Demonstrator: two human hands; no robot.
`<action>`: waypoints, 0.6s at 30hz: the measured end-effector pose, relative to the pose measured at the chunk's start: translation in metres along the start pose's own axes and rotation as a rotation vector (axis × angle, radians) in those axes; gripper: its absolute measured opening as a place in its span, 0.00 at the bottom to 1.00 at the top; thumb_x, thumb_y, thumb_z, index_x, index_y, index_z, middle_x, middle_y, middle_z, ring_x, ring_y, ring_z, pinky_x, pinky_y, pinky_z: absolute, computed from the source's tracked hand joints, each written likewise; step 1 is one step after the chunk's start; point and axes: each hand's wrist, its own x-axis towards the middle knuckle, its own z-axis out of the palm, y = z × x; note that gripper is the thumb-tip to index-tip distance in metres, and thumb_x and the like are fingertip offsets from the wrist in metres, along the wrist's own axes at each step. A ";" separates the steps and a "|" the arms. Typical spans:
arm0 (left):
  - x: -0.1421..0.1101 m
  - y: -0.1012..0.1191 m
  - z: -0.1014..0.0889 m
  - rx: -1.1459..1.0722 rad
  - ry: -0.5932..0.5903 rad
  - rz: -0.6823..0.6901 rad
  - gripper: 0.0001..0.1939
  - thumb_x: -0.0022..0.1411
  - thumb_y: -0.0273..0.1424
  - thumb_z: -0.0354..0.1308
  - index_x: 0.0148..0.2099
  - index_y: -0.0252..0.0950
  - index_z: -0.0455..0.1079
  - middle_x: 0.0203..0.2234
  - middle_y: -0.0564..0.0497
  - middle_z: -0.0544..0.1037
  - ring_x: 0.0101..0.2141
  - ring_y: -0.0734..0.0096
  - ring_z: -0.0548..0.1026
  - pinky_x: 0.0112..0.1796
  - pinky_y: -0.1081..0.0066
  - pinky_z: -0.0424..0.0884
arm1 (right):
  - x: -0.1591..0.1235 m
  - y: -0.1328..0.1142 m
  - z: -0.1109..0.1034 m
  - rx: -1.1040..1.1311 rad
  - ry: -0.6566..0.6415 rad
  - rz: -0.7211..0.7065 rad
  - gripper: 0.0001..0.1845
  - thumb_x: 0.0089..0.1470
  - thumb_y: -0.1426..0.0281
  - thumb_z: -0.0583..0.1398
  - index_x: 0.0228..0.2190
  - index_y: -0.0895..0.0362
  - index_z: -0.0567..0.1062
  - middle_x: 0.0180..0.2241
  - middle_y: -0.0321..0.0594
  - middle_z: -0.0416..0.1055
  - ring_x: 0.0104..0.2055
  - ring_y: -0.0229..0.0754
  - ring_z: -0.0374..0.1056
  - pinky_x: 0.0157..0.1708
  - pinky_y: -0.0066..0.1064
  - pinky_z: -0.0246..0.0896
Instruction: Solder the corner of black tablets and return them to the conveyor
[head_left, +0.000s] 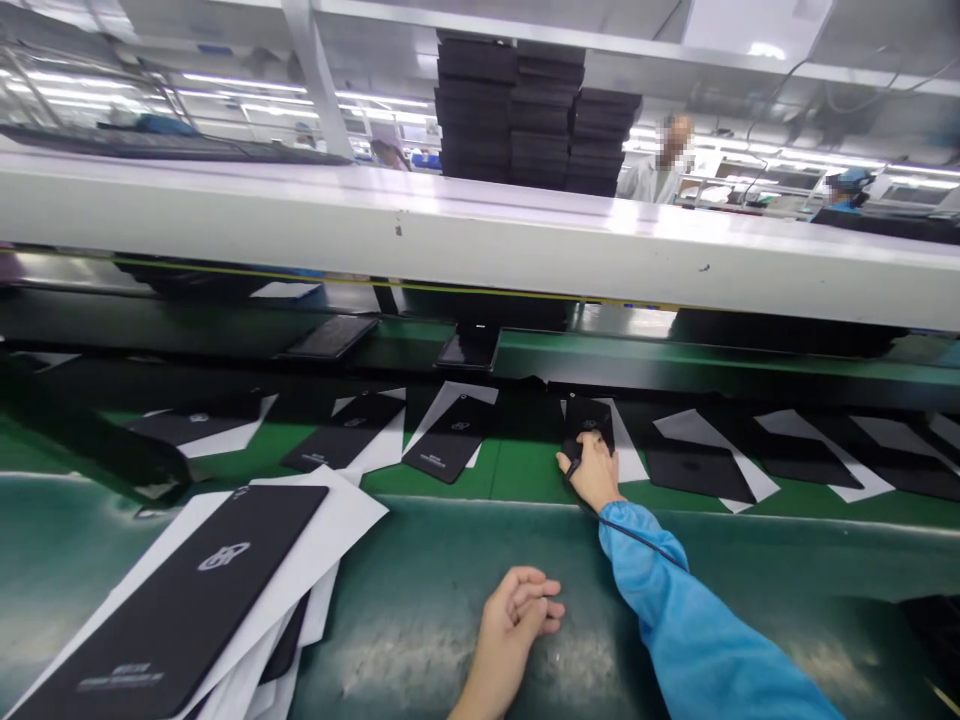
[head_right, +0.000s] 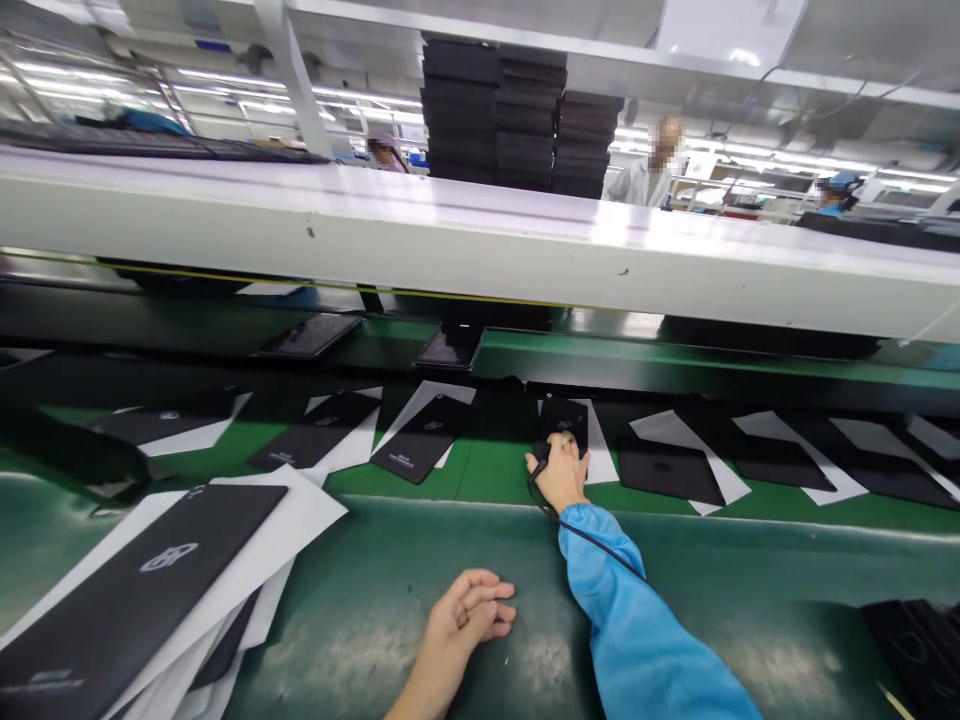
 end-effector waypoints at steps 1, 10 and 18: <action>0.000 -0.001 0.000 -0.004 -0.003 0.003 0.24 0.51 0.48 0.69 0.41 0.37 0.70 0.39 0.42 0.82 0.33 0.63 0.80 0.36 0.66 0.77 | -0.003 0.004 -0.006 0.018 0.022 -0.001 0.18 0.59 0.60 0.61 0.46 0.57 0.69 0.45 0.50 0.72 0.48 0.54 0.69 0.46 0.42 0.61; 0.002 -0.005 0.001 -0.042 0.015 0.012 0.26 0.47 0.47 0.72 0.40 0.36 0.70 0.38 0.41 0.81 0.32 0.62 0.80 0.32 0.65 0.77 | 0.009 0.066 -0.092 0.180 0.466 0.093 0.23 0.62 0.59 0.48 0.43 0.61 0.74 0.31 0.46 0.75 0.29 0.47 0.71 0.33 0.34 0.63; -0.007 0.011 0.008 -0.152 0.216 0.211 0.26 0.55 0.45 0.68 0.50 0.38 0.67 0.44 0.38 0.80 0.42 0.57 0.79 0.45 0.60 0.74 | -0.052 0.078 -0.136 0.494 0.389 -0.043 0.19 0.57 0.53 0.60 0.37 0.56 0.78 0.37 0.41 0.78 0.37 0.50 0.75 0.46 0.36 0.67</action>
